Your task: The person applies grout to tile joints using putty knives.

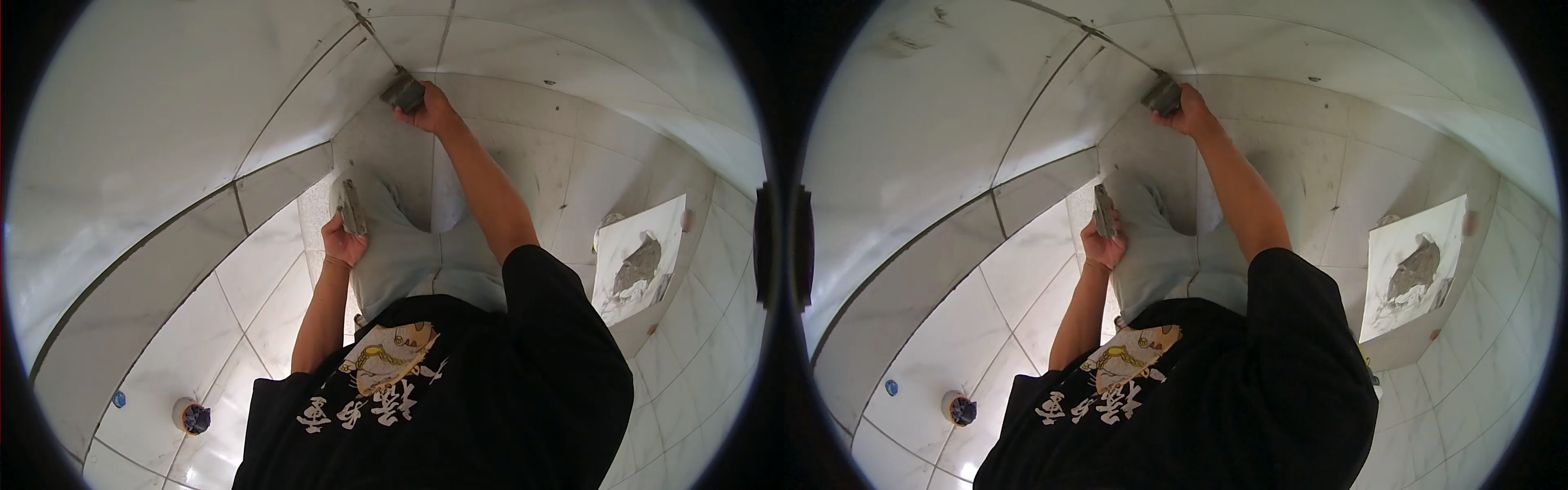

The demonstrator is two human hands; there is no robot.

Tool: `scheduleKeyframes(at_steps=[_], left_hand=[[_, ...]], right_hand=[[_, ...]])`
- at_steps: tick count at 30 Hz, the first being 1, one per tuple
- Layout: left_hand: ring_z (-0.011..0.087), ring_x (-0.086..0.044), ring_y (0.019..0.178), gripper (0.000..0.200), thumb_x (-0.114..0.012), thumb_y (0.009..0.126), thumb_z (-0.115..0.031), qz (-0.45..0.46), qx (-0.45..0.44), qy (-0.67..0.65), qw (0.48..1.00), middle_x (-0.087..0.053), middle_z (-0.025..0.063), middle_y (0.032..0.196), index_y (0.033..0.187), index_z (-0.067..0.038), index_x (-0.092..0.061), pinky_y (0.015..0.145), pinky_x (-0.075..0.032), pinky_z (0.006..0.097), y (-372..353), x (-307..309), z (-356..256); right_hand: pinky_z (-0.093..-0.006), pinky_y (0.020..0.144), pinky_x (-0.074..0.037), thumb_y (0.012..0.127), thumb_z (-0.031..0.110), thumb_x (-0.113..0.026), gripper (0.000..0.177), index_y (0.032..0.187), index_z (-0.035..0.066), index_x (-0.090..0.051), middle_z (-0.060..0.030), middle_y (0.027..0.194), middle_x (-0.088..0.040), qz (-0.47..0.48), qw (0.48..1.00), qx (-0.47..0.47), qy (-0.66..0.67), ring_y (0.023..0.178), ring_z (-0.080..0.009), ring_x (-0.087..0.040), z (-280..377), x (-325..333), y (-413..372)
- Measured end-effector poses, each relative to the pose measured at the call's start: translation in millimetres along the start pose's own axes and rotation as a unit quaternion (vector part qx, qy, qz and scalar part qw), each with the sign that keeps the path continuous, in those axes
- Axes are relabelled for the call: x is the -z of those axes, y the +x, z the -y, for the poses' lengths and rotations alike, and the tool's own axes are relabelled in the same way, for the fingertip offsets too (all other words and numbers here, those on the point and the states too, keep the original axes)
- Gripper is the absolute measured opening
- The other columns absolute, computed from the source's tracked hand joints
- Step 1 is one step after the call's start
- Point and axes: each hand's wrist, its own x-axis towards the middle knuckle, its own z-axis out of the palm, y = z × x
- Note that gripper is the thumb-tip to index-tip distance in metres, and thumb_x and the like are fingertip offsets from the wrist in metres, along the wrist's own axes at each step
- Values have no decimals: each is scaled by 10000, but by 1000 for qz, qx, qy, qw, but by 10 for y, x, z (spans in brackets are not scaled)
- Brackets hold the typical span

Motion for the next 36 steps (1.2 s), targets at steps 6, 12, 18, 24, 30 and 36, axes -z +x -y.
scheduleKeyframes(at_steps=[6,12,18,24,30,36], left_hand=[[155,-587,855,428,-553,940,-167,-5,-11,-14,1000,-572,74,1073,1349,-67,-479,793,-555,358,-6,25,-7],[153,-576,829,412,-563,926,-150,-29,-10,21,999,-571,69,1051,1321,-55,-493,781,-551,333,-31,22,-22],[170,-581,837,460,-573,917,-151,22,11,-19,1000,-577,54,1039,1357,-76,-462,774,-545,340,-2,5,-4],[153,-570,817,464,-591,912,-172,-13,-4,47,999,-564,48,1018,1349,-82,-461,754,-540,327,-29,-22,-6],[164,-585,811,426,-603,906,-188,-3,3,13,1000,-566,66,1023,1299,-67,-493,732,-544,339,-6,-25,-6],[189,-612,835,394,-606,899,-181,29,6,-3,1000,-575,80,1039,1259,-48,-517,739,-561,369,29,52,-30]], right_hand=[[-485,681,-574,1050,300,-356,334,1196,24,-474,-169,1058,-553,5,999,28,-30,861,-317,-574,57,-156,55],[-496,744,-567,1041,330,-360,356,1200,40,-492,-164,1095,-589,-50,981,120,-143,862,-326,-602,-35,-337,215],[-484,716,-574,1039,328,-317,374,1176,42,-515,-183,997,-614,-33,993,17,-112,791,-328,-607,-135,-73,-249],[-529,725,-555,1034,352,-325,378,1162,41,-498,-173,980,-561,2,999,5,-48,794,-328,-559,-59,-1,1],[-503,726,-552,1042,361,-363,359,1167,56,-505,-163,1046,-549,-43,998,16,-50,865,-319,-555,48,-205,157],[-427,681,-564,1051,359,-351,362,1205,70,-505,-153,1115,-564,53,997,34,-43,918,-316,-571,2,-119,183]])
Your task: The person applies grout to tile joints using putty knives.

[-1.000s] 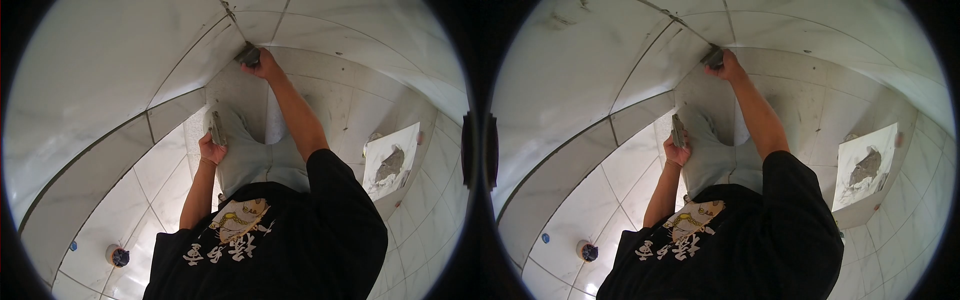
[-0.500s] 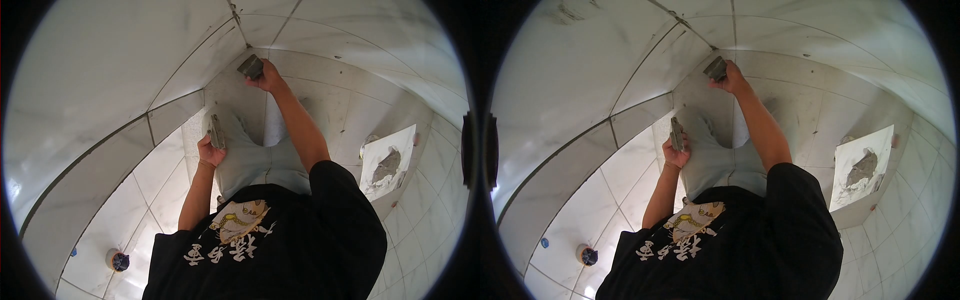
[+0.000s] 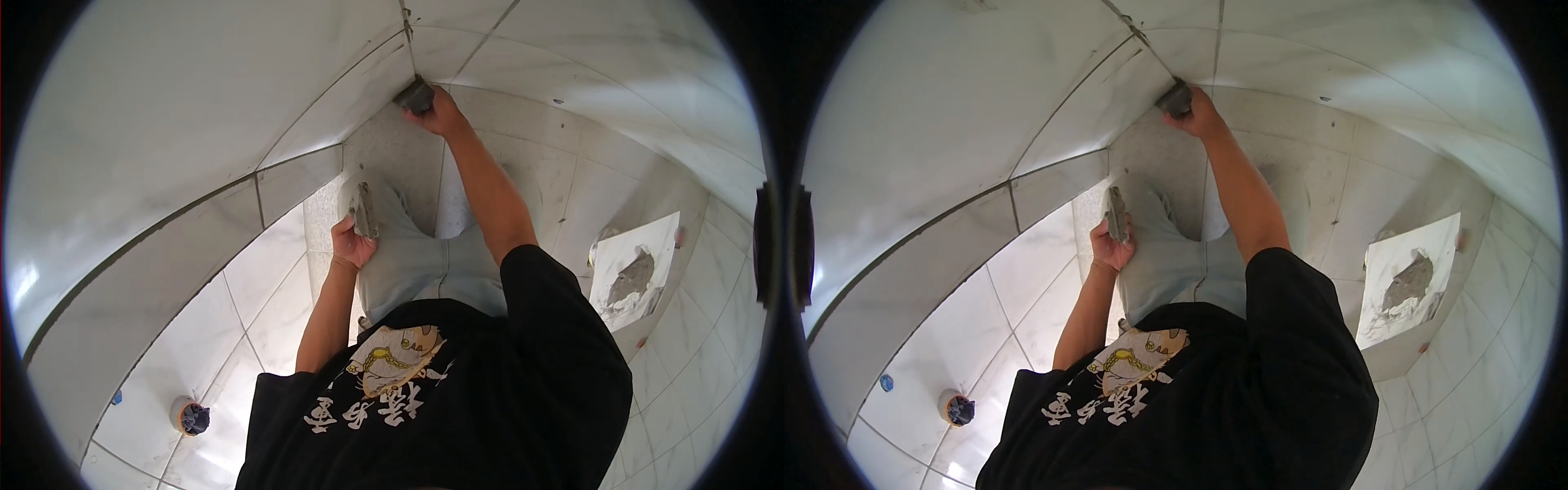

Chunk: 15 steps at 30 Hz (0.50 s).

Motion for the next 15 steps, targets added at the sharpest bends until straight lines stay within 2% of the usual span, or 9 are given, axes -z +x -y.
scheduleKeyframes(at_steps=[3,5,9,15], left_hand=[[225,-644,906,396,-608,898,-184,3,12,3,1000,-598,102,1095,1260,-45,-525,766,-570,393,-19,52,-19],[261,-659,979,399,-602,904,-196,-1,10,2,1000,-610,124,1145,1265,-41,-532,776,-576,413,-21,54,-10],[283,-661,1013,403,-592,910,-205,28,11,-1,1000,-620,143,1174,1274,-41,-538,772,-584,423,-13,71,-12],[301,-676,1012,410,-578,927,-218,19,-12,8,1000,-640,171,1192,1287,-25,-538,775,-592,432,3,67,11]], right_hand=[[-402,675,-566,1053,362,-356,362,1193,66,-510,-148,1129,-573,-31,999,-16,-28,916,-300,-582,27,-44,-87],[-405,675,-568,1053,364,-358,366,1187,60,-511,-149,1127,-575,-20,999,-3,-32,916,-296,-586,22,-79,-152],[-409,671,-575,1057,353,-355,357,1179,57,-512,-145,1109,-578,2,999,-2,-53,913,-290,-591,74,-219,-319],[-411,717,-571,1054,323,-377,325,1196,58,-500,-128,1118,-556,-10,999,25,-40,940,-285,-580,93,-474,-538]])
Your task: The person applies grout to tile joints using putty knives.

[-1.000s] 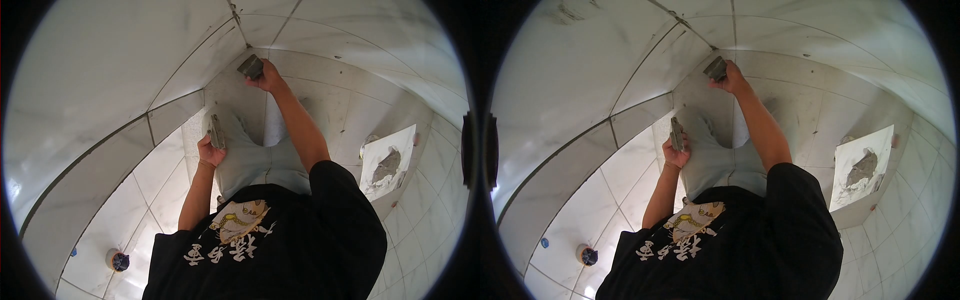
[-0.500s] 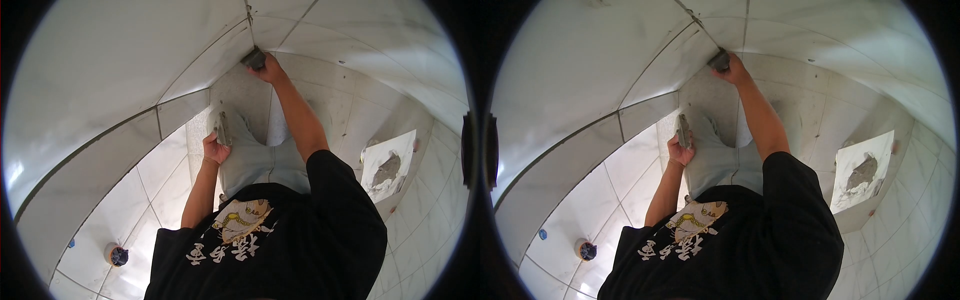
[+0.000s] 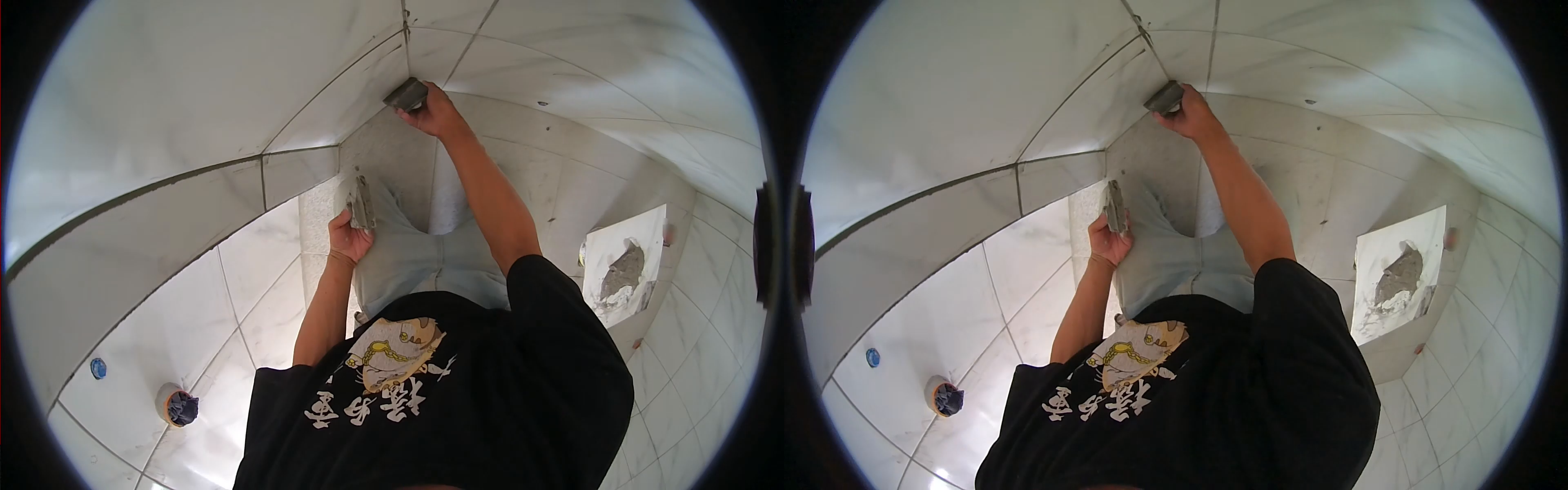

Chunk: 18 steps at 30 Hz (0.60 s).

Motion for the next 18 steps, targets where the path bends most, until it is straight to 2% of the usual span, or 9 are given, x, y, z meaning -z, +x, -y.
scheduleKeyframes(at_steps=[6,8,10,12,13,15,16,18], left_hand=[[294,-682,1004,408,-580,928,-211,-9,-1,1,1000,-657,176,1177,1291,-28,-544,796,-595,433,-27,-58,15],[267,-660,1099,370,-539,952,-179,81,41,15,996,-663,125,1222,1285,-20,-553,875,-587,421,-16,-87,13],[268,-660,1100,369,-541,947,-176,81,32,15,996,-664,124,1222,1282,-22,-555,871,-587,419,-15,-65,19],[269,-659,1102,368,-543,942,-173,76,23,12,997,-664,122,1222,1279,-24,-557,868,-587,417,-24,-8,22],[277,-668,1057,383,-556,935,-200,48,15,17,999,-662,121,1207,1287,-48,-556,823,-588,413,-33,21,14],[286,-678,1012,399,-569,928,-226,14,8,20,1000,-660,119,1192,1295,-72,-554,778,-590,408,-48,63,13],[287,-676,1019,400,-570,926,-227,4,7,18,1000,-655,123,1199,1293,-69,-553,779,-588,413,-52,62,10],[288,-673,1026,402,-571,924,-229,-5,5,16,1000,-650,127,1205,1291,-66,-552,781,-586,417,-32,37,-11]], right_hand=[[-426,720,-567,1047,305,-366,323,1213,42,-453,-142,1101,-535,-30,1000,-4,-4,930,-299,-569,114,-375,-253],[-419,705,-586,1049,332,-334,369,1202,21,-459,-175,1100,-553,-16,999,12,-29,910,-320,-590,148,-500,-342],[-413,690,-605,1051,359,-303,419,1192,0,-465,-208,1099,-571,-6,998,26,-54,889,-342,-612,199,-602,-491],[-465,726,-599,1041,361,-340,425,1192,-8,-488,-188,1078,-596,1,999,7,-32,857,-322,-615,210,-631,-644],[-465,726,-599,1041,361,-340,425,1192,-8,-488,-188,1078,-596,-2,999,6,-31,857,-322,-615,178,-554,-732],[-488,743,-581,1025,369,-385,431,1207,-1,-509,-182,1089,-604,81,994,12,-65,831,-317,-619,146,-342,-970],[-488,743,-581,1025,369,-385,431,1207,-1,-509,-182,1089,-604,79,995,9,-63,831,-317,-619,95,-204,-990],[-497,757,-557,1008,374,-413,428,1226,20,-518,-198,1142,-592,11,999,-16,-35,869,-332,-614,-66,98,-910]])
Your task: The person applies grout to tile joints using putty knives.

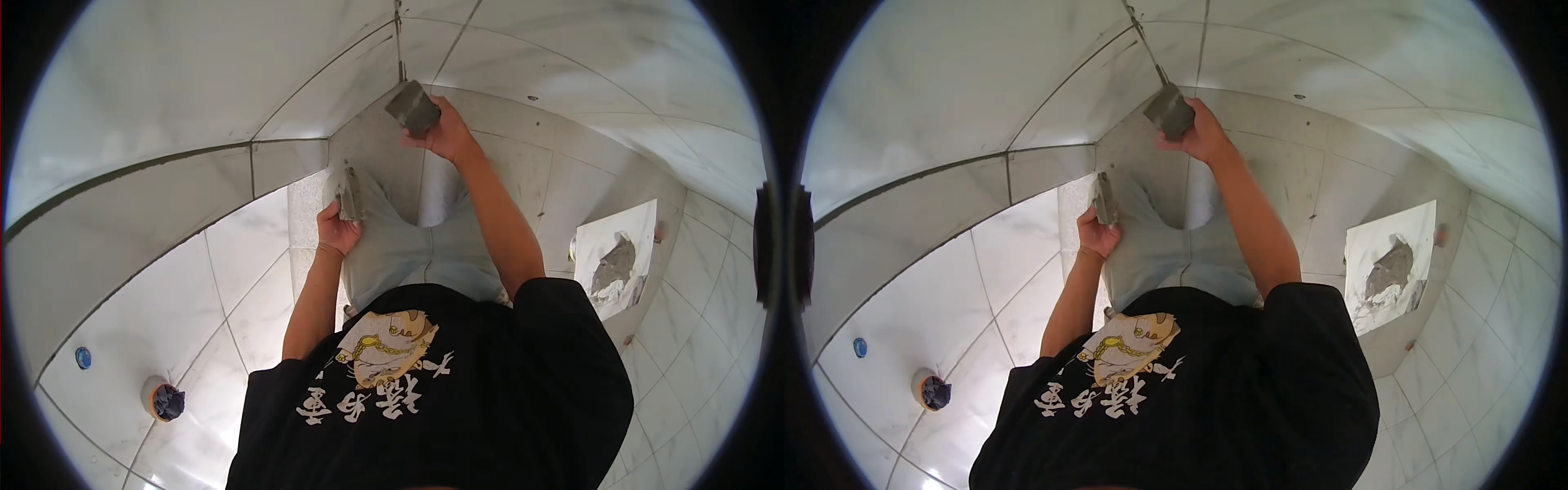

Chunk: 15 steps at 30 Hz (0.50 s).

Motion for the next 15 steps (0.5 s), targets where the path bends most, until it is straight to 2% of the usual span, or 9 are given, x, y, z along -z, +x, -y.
scheduleKeyframes(at_steps=[4,6,7,9,10,12,15], left_hand=[[289,-671,1023,413,-565,926,-236,-4,4,-13,1000,-640,137,1215,1300,-62,-539,783,-582,432,19,46,-10],[290,-671,1019,419,-562,927,-237,-6,4,-19,1000,-639,143,1213,1306,-60,-533,780,-581,435,16,54,-28],[288,-666,1029,423,-558,929,-232,-1,2,-17,1000,-633,145,1222,1314,-59,-526,783,-580,438,12,24,-19],[287,-662,1039,428,-554,931,-227,3,1,-15,1000,-627,146,1231,1322,-58,-519,785,-579,440,25,6,-22],[282,-657,1049,432,-551,932,-225,15,10,-22,1000,-618,146,1243,1329,-58,-512,789,-577,444,23,12,-26],[278,-651,1060,437,-548,933,-222,27,18,-30,999,-608,145,1256,1336,-58,-505,793,-576,448,24,39,-30],[269,-645,1051,430,-551,931,-223,10,12,-30,999,-599,136,1251,1325,-56,-506,794,-573,452,21,74,-52]], right_hand=[[-477,787,-553,1009,373,-401,419,1221,37,-532,-201,1183,-583,-3,997,33,71,941,-353,-606,-144,556,631],[-542,839,-534,1009,372,-397,404,1208,42,-519,-174,1162,-585,-27,997,6,78,980,-355,-593,-134,594,823],[-542,839,-534,1009,372,-397,404,1208,42,-519,-174,1162,-585,-27,996,5,80,980,-355,-593,-172,669,988],[-538,854,-542,1023,324,-361,376,1211,39,-518,-173,1184,-578,82,981,162,-72,1012,-355,-586,-281,727,1199],[-538,854,-542,1023,324,-361,376,1211,39,-518,-173,1184,-578,81,981,160,-70,1012,-355,-586,-278,681,1210],[-525,867,-552,1033,283,-330,369,1219,22,-513,-168,1193,-574,-1,989,39,141,1061,-345,-573,-196,518,1200],[-523,887,-557,1038,263,-323,368,1224,9,-511,-174,1193,-570,-51,990,16,130,1094,-341,-558,-157,363,1221]])
